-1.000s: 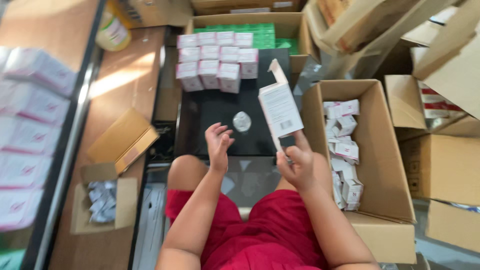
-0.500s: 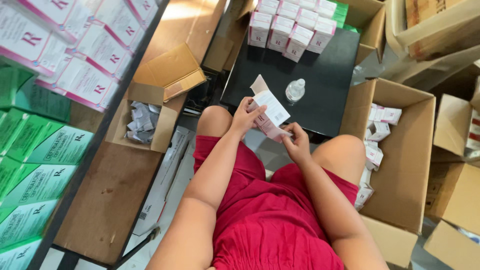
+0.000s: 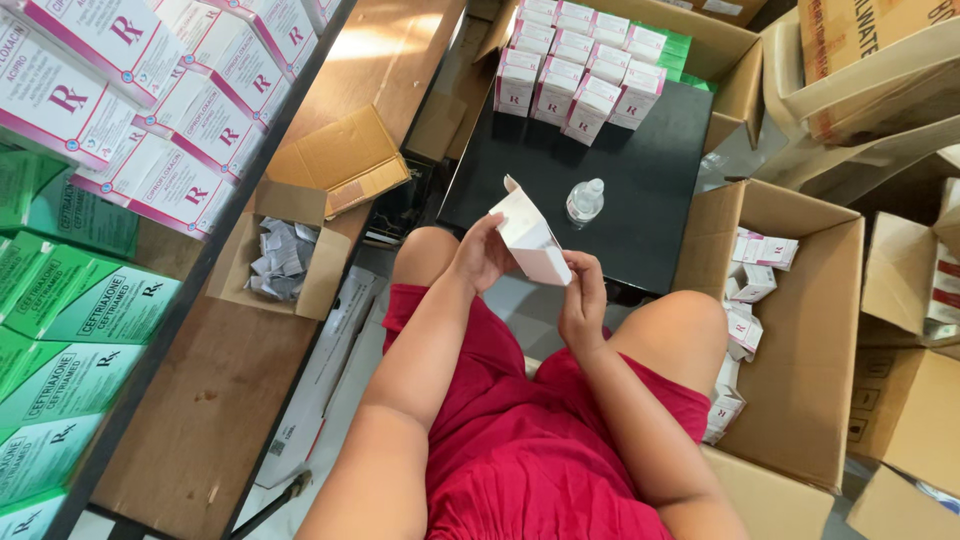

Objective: The person sits on the floor and repeatedly picks up small white boxes and clear plastic bottles. They open the boxes, insert the bottles, and place the filled boxes into a larger cardboard carton. The process is repeated continuously throughout the clip.

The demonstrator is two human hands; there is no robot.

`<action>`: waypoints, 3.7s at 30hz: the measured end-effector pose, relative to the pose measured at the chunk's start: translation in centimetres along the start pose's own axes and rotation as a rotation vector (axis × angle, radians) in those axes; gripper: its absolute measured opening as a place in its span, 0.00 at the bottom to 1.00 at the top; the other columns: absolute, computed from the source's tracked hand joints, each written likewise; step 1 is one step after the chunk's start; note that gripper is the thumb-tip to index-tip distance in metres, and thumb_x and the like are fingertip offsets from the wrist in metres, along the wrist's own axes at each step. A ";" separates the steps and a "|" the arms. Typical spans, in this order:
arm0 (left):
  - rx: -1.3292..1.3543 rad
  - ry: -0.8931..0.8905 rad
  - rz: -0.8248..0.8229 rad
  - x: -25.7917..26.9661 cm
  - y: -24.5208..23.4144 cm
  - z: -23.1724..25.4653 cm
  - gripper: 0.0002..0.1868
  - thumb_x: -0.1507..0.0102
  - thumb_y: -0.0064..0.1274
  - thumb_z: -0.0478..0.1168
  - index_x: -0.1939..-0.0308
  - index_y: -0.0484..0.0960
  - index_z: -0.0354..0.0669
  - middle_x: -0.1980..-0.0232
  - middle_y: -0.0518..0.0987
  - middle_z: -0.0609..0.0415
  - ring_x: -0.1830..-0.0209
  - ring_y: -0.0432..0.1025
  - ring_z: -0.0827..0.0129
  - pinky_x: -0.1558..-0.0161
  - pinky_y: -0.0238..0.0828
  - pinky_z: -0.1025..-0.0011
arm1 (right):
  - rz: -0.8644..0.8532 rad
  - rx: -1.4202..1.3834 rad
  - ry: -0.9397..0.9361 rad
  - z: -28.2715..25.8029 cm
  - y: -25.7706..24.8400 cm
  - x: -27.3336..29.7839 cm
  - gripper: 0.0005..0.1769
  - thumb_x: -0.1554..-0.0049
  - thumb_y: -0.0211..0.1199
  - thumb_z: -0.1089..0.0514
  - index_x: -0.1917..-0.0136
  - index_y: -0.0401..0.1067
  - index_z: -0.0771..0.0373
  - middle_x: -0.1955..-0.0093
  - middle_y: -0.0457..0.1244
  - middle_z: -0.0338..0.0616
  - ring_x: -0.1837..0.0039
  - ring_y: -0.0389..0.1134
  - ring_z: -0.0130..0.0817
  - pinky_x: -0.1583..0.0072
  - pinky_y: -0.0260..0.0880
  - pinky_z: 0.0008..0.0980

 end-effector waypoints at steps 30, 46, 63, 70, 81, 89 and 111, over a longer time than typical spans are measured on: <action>-0.241 0.189 0.027 -0.4 -1.1 0.1 0.24 0.37 0.59 0.38 0.38 0.73 0.40 0.46 0.80 0.49 0.46 0.78 0.62 0.48 0.81 0.57 | -0.084 0.100 0.038 6.4 -3.1 0.8 0.15 0.38 0.60 0.67 0.38 0.66 0.65 0.36 0.59 0.48 0.37 0.63 0.36 0.39 0.67 0.29; -0.667 0.313 -0.104 -0.9 -0.7 -1.6 0.28 0.41 0.66 0.35 0.38 0.74 0.36 0.36 0.72 0.50 0.39 0.74 0.67 0.39 0.74 0.66 | 0.047 -0.445 0.381 13.7 -5.1 0.6 0.12 0.36 0.59 0.67 0.39 0.70 0.63 0.43 0.67 0.42 0.41 0.68 0.30 0.39 0.71 0.33; -0.510 -0.011 0.219 -2.9 -4.8 -3.0 0.22 0.33 0.52 0.49 0.40 0.77 0.38 0.49 0.81 0.48 0.50 0.78 0.61 0.46 0.79 0.58 | -0.289 -0.422 0.333 11.1 -3.8 -0.2 0.29 0.46 0.57 0.64 0.31 0.70 0.74 0.15 0.51 0.45 0.19 0.55 0.37 0.24 0.54 0.37; -0.373 0.052 0.097 -2.4 -4.3 -2.0 0.20 0.33 0.53 0.45 0.43 0.77 0.32 0.48 0.83 0.46 0.48 0.79 0.61 0.43 0.79 0.56 | -0.458 -0.406 0.568 10.8 -2.9 1.2 0.38 0.41 0.58 0.64 0.19 0.54 0.61 0.27 0.59 0.44 0.27 0.61 0.32 0.29 0.59 0.32; -0.333 0.176 0.157 -1.4 -2.1 -0.4 0.21 0.33 0.53 0.45 0.38 0.74 0.44 0.47 0.80 0.53 0.47 0.78 0.64 0.48 0.80 0.57 | -0.346 0.209 0.260 9.8 -1.9 0.9 0.13 0.40 0.69 0.61 0.42 0.77 0.58 0.41 0.61 0.42 0.42 0.66 0.34 0.43 0.69 0.32; -0.493 0.074 -0.018 -1.5 -2.4 -2.1 0.25 0.35 0.59 0.41 0.36 0.71 0.43 0.43 0.80 0.52 0.45 0.78 0.64 0.47 0.81 0.59 | -0.288 -0.062 0.232 9.1 -1.5 0.5 0.36 0.48 0.56 0.68 0.26 0.58 0.58 0.32 0.56 0.41 0.31 0.62 0.25 0.36 0.66 0.28; -0.074 0.317 0.325 -0.9 -4.1 1.8 0.40 0.36 0.53 0.47 0.24 0.50 0.66 0.34 0.70 0.51 0.39 0.71 0.59 0.45 0.72 0.54 | 0.125 -0.527 0.279 9.7 -7.5 -0.8 0.10 0.42 0.54 0.69 0.51 0.58 0.58 0.62 0.59 0.40 0.64 0.62 0.28 0.60 0.70 0.34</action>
Point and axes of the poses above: each hand's wrist, its own x-axis away from the middle knuckle, its own y-axis out of the palm, z = x × y, the point moved 7 cm from there along -x, towards the middle knuckle
